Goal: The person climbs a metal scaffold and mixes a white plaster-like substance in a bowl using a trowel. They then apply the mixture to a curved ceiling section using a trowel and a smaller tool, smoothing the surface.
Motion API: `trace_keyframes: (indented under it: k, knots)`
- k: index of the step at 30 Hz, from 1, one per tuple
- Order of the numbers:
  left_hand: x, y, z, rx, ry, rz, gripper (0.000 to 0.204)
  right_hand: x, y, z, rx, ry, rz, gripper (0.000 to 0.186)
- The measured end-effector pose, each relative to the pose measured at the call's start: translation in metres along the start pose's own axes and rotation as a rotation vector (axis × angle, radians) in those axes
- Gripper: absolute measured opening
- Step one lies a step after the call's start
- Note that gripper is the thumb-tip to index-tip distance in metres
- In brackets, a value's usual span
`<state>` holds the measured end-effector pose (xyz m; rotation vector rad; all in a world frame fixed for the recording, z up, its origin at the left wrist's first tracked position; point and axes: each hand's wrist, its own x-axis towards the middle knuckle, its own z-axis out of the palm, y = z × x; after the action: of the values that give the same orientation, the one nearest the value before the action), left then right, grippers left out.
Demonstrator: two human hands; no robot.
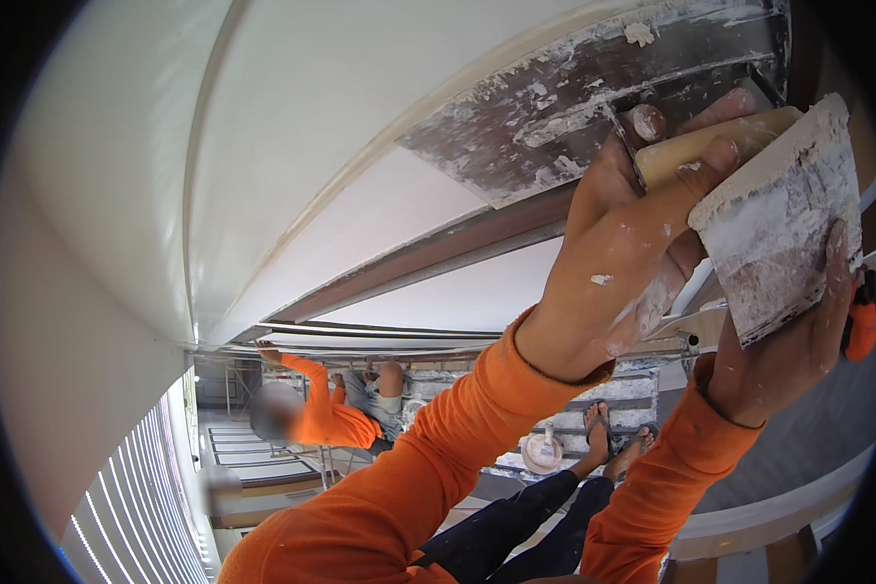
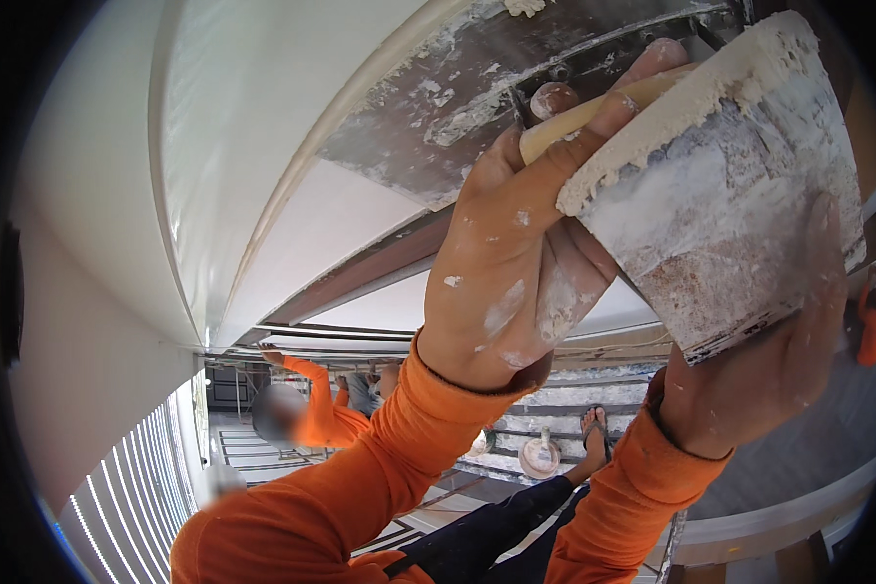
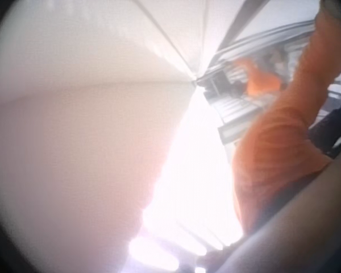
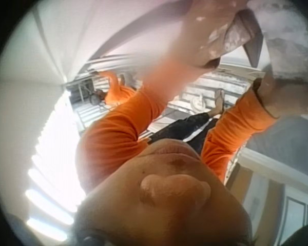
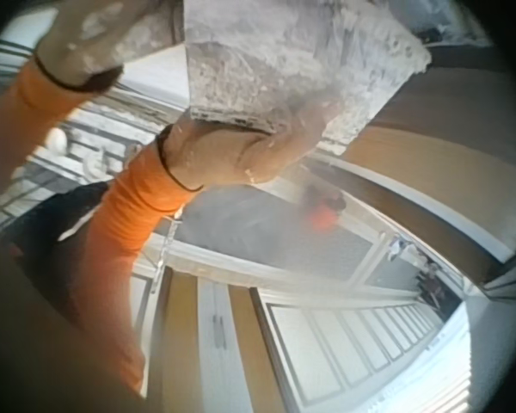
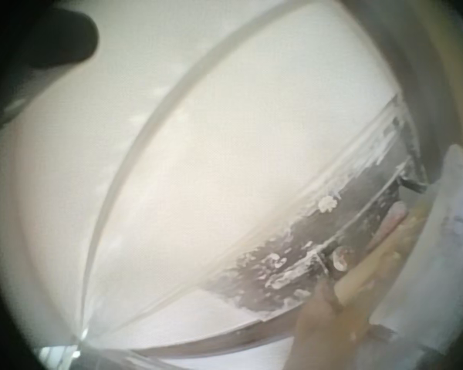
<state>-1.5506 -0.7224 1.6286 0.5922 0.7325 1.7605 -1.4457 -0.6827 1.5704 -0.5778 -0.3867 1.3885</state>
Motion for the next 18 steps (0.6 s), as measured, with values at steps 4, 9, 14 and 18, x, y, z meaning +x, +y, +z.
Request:
trace_keyframes:
  k: [4, 9, 14, 18]
  knots:
    - [0.006, -0.002, -0.008, -0.050, -0.057, -0.011, 0.042, 0.001, -0.005, 0.004, 0.066, 0.018, 0.107, 0.041]
    - [0.001, -0.003, -0.005, -0.021, -0.064, 0.045, 0.031, 0.007, -0.014, -0.037, 0.536, -0.221, 0.244, 0.040]
    - [0.004, -0.010, -0.002, 0.072, -0.028, 0.111, 0.030, 0.008, -0.031, -0.081, 0.438, 0.024, 0.203, 0.039]
    - [0.001, -0.020, 0.004, 0.123, 0.045, 0.215, 0.037, 0.001, -0.052, -0.104, 0.267, 0.041, 0.212, 0.035]
